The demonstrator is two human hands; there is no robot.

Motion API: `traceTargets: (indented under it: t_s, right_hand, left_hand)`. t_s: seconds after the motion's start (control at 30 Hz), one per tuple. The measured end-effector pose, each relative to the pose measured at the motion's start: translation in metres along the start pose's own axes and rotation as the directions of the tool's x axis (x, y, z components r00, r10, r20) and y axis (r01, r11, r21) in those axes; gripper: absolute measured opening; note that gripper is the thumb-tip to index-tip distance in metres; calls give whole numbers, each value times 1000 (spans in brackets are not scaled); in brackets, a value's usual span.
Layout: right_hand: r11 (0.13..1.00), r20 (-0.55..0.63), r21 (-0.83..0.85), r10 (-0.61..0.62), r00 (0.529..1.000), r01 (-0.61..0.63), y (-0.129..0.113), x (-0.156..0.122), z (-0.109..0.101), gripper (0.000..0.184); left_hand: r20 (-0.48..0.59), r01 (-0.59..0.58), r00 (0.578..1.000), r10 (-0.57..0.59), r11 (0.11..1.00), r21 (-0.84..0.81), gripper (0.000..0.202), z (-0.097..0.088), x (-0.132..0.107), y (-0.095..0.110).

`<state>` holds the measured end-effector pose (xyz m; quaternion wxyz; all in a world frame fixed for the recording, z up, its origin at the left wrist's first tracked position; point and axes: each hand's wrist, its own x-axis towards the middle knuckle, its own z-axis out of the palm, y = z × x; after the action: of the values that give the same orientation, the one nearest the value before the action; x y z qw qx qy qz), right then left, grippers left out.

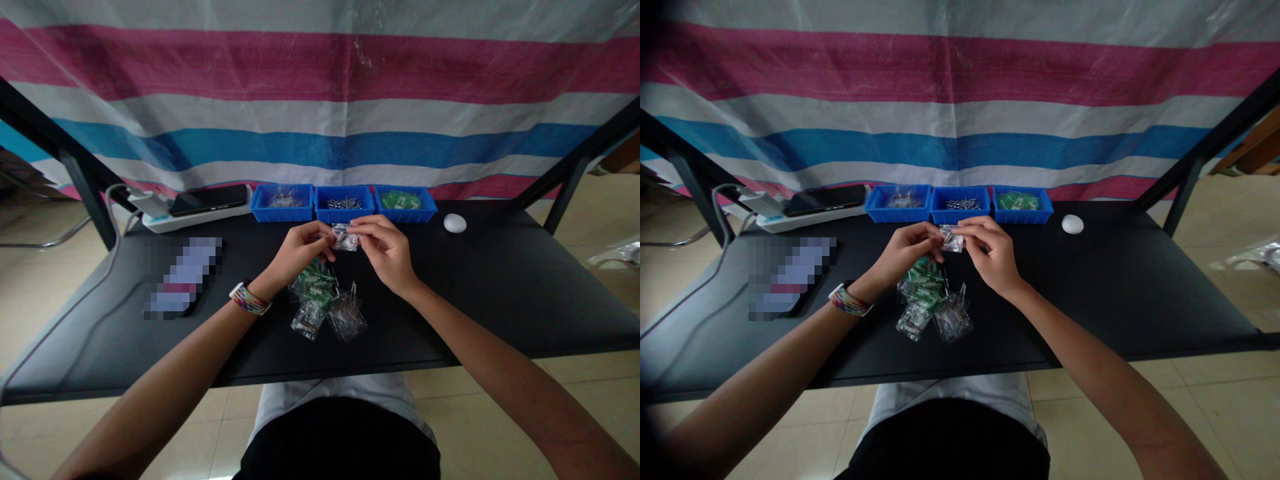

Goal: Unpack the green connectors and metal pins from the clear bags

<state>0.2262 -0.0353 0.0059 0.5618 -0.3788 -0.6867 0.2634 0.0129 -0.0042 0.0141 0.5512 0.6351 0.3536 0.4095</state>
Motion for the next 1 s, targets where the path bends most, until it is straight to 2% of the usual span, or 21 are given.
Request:
traceTargets:
  t_s: [0.07,0.13,0.23,0.33,0.5,0.63,0.73,0.8,0.83,0.9,0.93,1.0]
  right_hand:
    - [978,32,159,136,990,-139,0,0,1,25]
    - [927,69,276,243,968,-253,3,1,2,42]
    - [877,103,331,333,937,-348,7,3,4,61]
    - [870,118,329,348,930,-367,10,4,5,58]
    - [886,78,324,323,943,-330,9,3,7,48]
    - [887,98,305,334,938,-347,10,2,8,49]
    - [883,151,264,358,921,-387,10,2,4,44]
    - [900,297,168,343,891,-403,9,2,-2,34]
    - [917,397,104,318,861,-386,7,2,-5,28]
    - [958,579,-12,241,779,-287,3,2,-12,18]
    - [975,640,-50,199,742,-218,0,2,-14,16]
    - [992,705,-89,130,697,-95,-2,2,-17,17]
  left_hand:
    - [-23,-17,1000,18,1000,22,20,0,0,-1]
    - [-35,-40,999,42,998,44,20,0,0,-3]
    - [-42,-79,996,82,995,58,21,1,0,-3]
    - [-27,-104,994,107,992,77,28,2,-1,0]
    - [1,-108,994,108,992,71,33,0,-2,1]
    - [-27,-116,993,118,991,70,33,-2,-1,0]
    - [-135,-122,982,130,990,68,32,-8,3,-1]
    - [-254,-132,957,141,990,52,31,-17,7,-3]
    - [-321,-138,936,144,990,40,31,-22,9,-5]
    - [-449,-139,884,129,990,12,29,-33,15,-9]
    - [-502,-132,858,110,991,-9,28,-39,17,-11]
    - [-594,-115,803,51,991,-69,30,-49,21,-15]
